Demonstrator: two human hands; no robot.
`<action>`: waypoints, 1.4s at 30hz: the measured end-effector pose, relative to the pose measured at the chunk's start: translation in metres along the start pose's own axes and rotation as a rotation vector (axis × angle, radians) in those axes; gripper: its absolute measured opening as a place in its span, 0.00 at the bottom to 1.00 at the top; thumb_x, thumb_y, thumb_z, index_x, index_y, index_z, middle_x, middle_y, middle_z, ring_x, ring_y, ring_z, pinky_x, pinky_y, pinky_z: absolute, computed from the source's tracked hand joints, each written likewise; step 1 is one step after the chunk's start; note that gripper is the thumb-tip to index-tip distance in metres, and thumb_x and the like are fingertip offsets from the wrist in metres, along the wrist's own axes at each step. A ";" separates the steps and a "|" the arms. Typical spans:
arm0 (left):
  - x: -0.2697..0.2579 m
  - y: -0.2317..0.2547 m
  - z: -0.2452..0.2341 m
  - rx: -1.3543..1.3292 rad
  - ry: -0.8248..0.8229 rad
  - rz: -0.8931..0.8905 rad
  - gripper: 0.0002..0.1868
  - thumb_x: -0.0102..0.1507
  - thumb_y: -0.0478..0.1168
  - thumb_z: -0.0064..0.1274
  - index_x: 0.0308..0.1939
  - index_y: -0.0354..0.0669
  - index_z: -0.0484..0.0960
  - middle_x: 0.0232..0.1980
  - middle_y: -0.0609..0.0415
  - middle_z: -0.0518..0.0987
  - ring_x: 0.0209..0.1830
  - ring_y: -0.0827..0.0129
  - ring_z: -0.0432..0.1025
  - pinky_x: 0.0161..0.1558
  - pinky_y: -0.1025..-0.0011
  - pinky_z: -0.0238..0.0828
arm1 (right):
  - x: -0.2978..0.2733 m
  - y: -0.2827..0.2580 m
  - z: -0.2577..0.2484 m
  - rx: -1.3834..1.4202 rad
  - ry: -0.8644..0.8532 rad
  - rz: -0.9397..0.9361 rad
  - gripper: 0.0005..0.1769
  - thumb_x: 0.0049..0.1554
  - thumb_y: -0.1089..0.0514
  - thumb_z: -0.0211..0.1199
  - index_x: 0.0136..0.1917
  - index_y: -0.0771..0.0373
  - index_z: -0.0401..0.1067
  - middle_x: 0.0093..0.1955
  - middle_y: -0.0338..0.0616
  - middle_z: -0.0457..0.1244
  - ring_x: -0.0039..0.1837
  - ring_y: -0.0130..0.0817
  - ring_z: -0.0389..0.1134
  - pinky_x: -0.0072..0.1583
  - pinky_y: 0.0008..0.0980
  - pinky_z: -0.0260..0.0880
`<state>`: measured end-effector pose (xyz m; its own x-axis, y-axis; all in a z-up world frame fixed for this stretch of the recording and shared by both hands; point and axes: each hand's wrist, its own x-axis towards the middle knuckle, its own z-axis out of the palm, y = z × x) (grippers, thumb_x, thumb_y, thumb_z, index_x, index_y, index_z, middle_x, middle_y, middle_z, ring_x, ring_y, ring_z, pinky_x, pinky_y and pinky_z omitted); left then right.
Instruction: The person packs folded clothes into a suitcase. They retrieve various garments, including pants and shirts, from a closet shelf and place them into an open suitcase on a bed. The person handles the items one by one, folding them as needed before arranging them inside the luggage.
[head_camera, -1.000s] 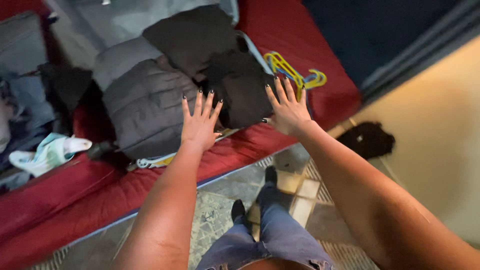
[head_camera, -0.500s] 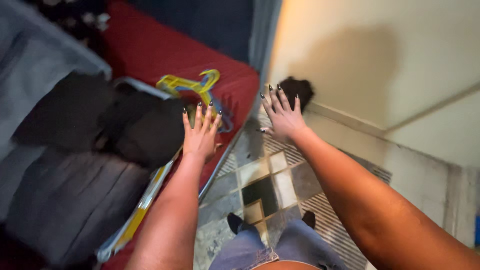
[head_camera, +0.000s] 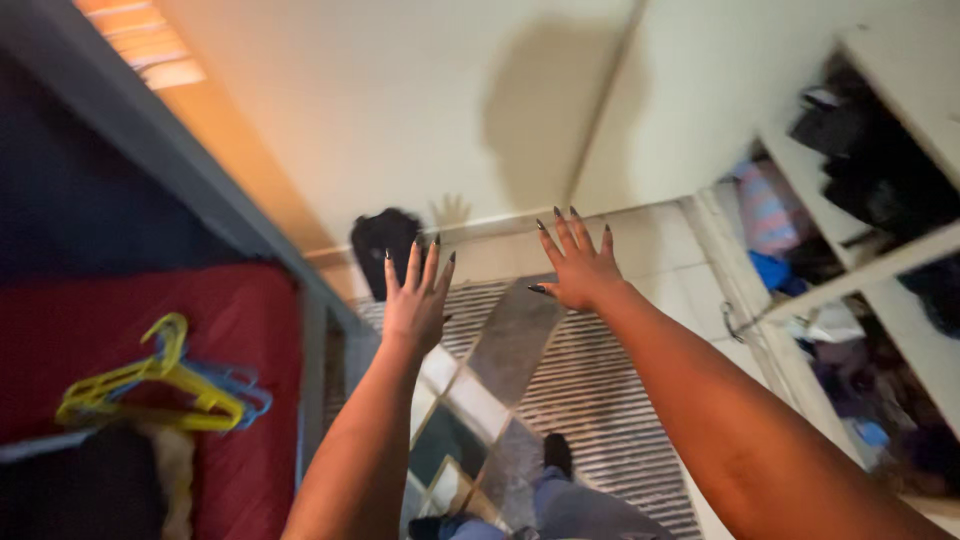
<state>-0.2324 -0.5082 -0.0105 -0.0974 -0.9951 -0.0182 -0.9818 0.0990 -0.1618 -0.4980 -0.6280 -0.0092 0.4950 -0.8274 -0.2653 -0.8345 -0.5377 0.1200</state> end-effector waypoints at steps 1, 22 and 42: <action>0.018 0.017 -0.004 0.053 0.035 0.035 0.52 0.57 0.56 0.62 0.80 0.53 0.53 0.84 0.47 0.44 0.83 0.47 0.36 0.73 0.30 0.33 | -0.004 0.021 0.002 0.014 -0.020 0.035 0.56 0.58 0.25 0.54 0.85 0.48 0.30 0.88 0.47 0.22 0.86 0.50 0.18 0.75 0.78 0.31; 0.312 0.300 -0.015 0.147 0.467 0.553 0.49 0.57 0.54 0.63 0.79 0.58 0.55 0.84 0.50 0.48 0.84 0.50 0.40 0.73 0.29 0.36 | -0.083 0.354 0.061 0.128 -0.026 0.549 0.59 0.56 0.19 0.51 0.85 0.51 0.31 0.87 0.50 0.23 0.87 0.55 0.22 0.75 0.75 0.35; 0.636 0.456 -0.120 0.149 0.154 0.981 0.58 0.57 0.64 0.62 0.82 0.61 0.43 0.85 0.51 0.43 0.83 0.49 0.39 0.73 0.29 0.32 | -0.031 0.567 0.015 0.218 -0.062 1.007 0.56 0.56 0.31 0.62 0.84 0.49 0.37 0.88 0.50 0.26 0.87 0.51 0.23 0.76 0.74 0.34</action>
<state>-0.7611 -1.0960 0.0229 -0.8828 -0.4622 -0.0838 -0.4272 0.8642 -0.2659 -0.9902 -0.9048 0.0523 -0.4662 -0.8646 -0.1876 -0.8839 0.4463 0.1399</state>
